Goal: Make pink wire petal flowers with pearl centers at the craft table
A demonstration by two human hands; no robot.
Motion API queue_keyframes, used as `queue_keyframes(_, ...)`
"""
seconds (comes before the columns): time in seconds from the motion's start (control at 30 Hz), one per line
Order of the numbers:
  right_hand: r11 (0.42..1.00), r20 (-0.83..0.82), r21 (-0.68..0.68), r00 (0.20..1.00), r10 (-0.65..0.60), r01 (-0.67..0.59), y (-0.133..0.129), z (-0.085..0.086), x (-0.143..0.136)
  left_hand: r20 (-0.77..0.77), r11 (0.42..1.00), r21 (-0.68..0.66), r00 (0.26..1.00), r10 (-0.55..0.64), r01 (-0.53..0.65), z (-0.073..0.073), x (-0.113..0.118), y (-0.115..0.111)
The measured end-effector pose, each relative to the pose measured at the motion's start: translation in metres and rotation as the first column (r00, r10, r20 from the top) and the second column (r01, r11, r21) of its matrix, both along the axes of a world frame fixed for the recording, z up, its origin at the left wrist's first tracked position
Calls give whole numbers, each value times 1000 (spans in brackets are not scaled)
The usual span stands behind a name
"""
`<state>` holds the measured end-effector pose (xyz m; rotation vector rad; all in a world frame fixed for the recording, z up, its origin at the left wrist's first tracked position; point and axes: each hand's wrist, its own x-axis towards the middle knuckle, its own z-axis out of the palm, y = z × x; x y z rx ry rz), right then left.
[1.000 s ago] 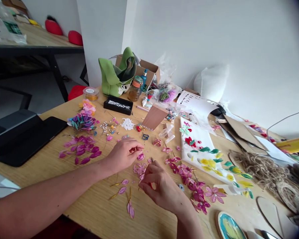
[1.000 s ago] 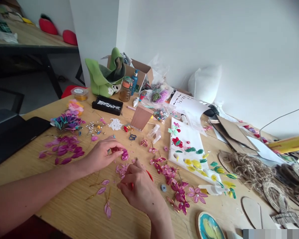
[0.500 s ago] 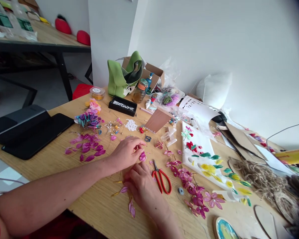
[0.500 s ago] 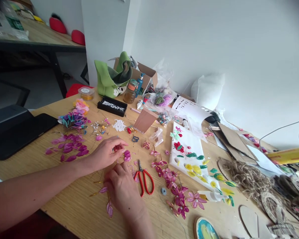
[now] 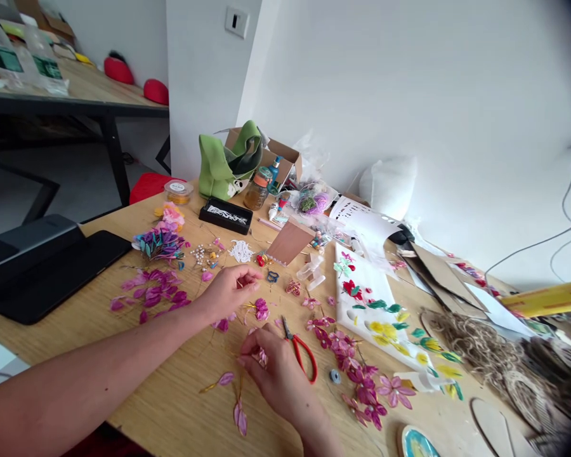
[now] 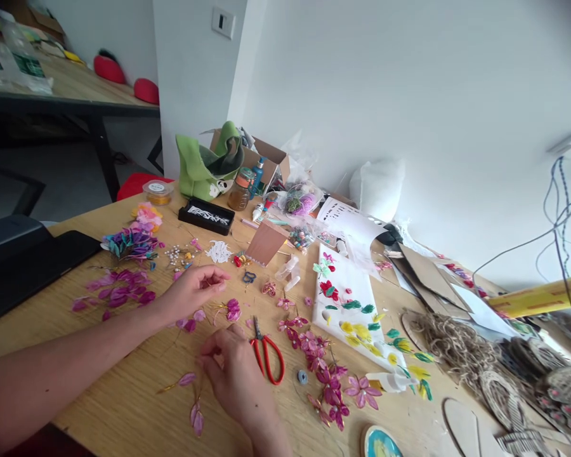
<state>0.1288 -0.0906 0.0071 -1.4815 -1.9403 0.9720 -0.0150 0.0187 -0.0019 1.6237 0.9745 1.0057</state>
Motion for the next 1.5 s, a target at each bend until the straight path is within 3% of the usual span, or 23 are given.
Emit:
queue_keyframes(0.07, 993, -144, -70, 984, -106, 97, 2, -4, 5, -25, 998, 45, 999, -37, 38, 7, 0, -5)
queue_keyframes(0.17, 967, -389, -195, 891, -232, 167, 9, -12, 11, -78, 980, 164, 992, -98, 109, 16, 0, -13)
queue_keyframes(0.3, 943, -601, -229, 728, -331, 240, 16, -15, 15, -137, 896, 383, 973, -184, 224, 17, -2, -18)
queue_keyframes(0.47, 927, -714, -233, 595, -369, 295, 18, -10, 18, -157, 799, 519, 953, -259, 303, 8, -2, -16)
queue_keyframes(0.67, 922, -752, -228, 545, -370, 312, 18, -10, 20, -181, 688, 660, 953, -243, 301, 4, -1, -16)
queue_keyframes(0.77, 924, -735, -224, 569, -369, 309, 18, -9, 19, -200, 628, 716, 951, -237, 307, 6, -2, -17)
queue_keyframes(0.87, 917, -651, -121, 667, -363, 380, 15, -7, 20, -223, 586, 750, 951, -213, 307, 7, -2, -19)
queue_keyframes(0.97, 853, -422, 221, 835, -353, 472, 11, -4, 24, -242, 578, 768, 960, -138, 276, 7, -2, -20)
queue_keyframes(1.03, 783, -204, 492, 924, -323, 382, 8, -3, 27, -251, 574, 777, 963, -97, 260, 7, -1, -21)
queue_keyframes(1.1, 733, -20, 641, 959, -283, 230, 7, -2, 28, -259, 571, 780, 963, -80, 257, 8, 0, -22)
queue_keyframes(1.23, 696, 97, 711, 966, -241, 102, 7, -5, 25, -270, 569, 782, 961, -56, 253, 13, 1, -25)
queue_keyframes(1.5, 655, 69, 750, 975, -212, 90, 8, -7, 22, -279, 532, 804, 959, -57, 266, 15, 0, -28)
